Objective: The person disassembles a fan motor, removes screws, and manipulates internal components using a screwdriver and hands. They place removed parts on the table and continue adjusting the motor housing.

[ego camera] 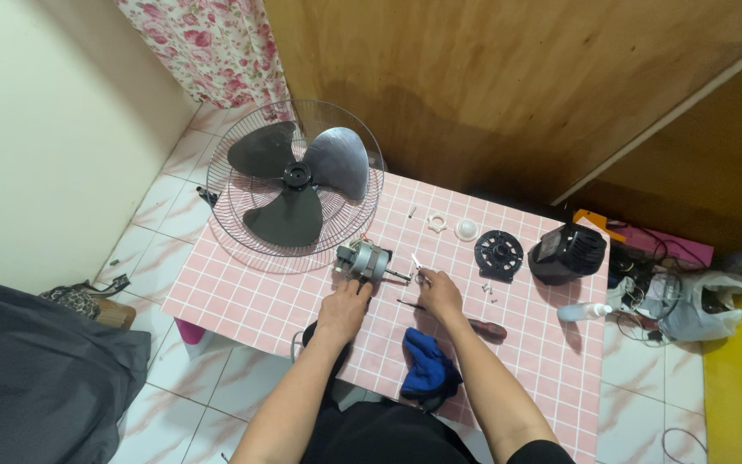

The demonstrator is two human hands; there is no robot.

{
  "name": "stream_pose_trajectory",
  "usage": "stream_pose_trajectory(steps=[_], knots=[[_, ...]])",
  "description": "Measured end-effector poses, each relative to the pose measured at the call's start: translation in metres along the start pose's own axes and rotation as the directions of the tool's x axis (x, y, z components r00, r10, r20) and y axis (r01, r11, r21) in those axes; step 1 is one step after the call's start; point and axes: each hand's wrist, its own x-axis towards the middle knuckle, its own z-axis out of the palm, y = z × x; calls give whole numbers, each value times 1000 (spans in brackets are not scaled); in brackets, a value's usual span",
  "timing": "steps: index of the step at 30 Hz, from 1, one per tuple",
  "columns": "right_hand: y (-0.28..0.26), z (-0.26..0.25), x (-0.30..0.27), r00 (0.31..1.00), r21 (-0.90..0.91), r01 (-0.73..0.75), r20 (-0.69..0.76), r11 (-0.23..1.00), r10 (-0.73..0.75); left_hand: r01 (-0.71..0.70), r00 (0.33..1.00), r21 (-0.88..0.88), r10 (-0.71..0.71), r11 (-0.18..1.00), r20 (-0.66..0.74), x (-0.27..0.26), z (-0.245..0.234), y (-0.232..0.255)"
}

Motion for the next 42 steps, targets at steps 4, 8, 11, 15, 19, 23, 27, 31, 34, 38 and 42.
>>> stream_pose_trajectory(steps=[4,8,11,15,19,23,27,31,34,38,42], knots=[[11,0,-4,999,67,-9,-51,998,13,-3,1000,-9,3,1000,-8,0,0,0],[20,-1,-10,991,116,-15,-127,993,30,1,1000,-15,-1,1000,7,1,-1,-1],[22,-3,-17,990,127,-54,-125,990,70,3,1000,-17,-3,1000,4,1,0,-1],[24,-5,-23,989,142,-45,-133,989,65,2,1000,-2,-2,1000,-17,0,1,0],[28,-4,-29,986,138,-44,-154,990,65,10,1000,-19,-10,1000,1,-1,1,0],[34,-4,-36,987,136,-51,-147,989,71,9,1000,-33,-10,999,-22,-2,2,-1],[40,-1,-40,980,167,12,-198,986,22,15,999,-41,-16,999,-32,-3,4,-1],[46,4,-45,977,145,62,-211,988,-31,22,999,-47,-23,999,-38,-4,4,0],[45,6,-49,967,75,149,-221,986,-130,21,999,-51,-23,998,-44,-3,4,0],[36,4,-55,980,78,126,-167,989,-111,23,999,-32,-25,999,-49,-3,5,1],[32,1,-53,981,85,123,-162,989,-108,27,998,-36,-28,999,-49,-4,4,1]])
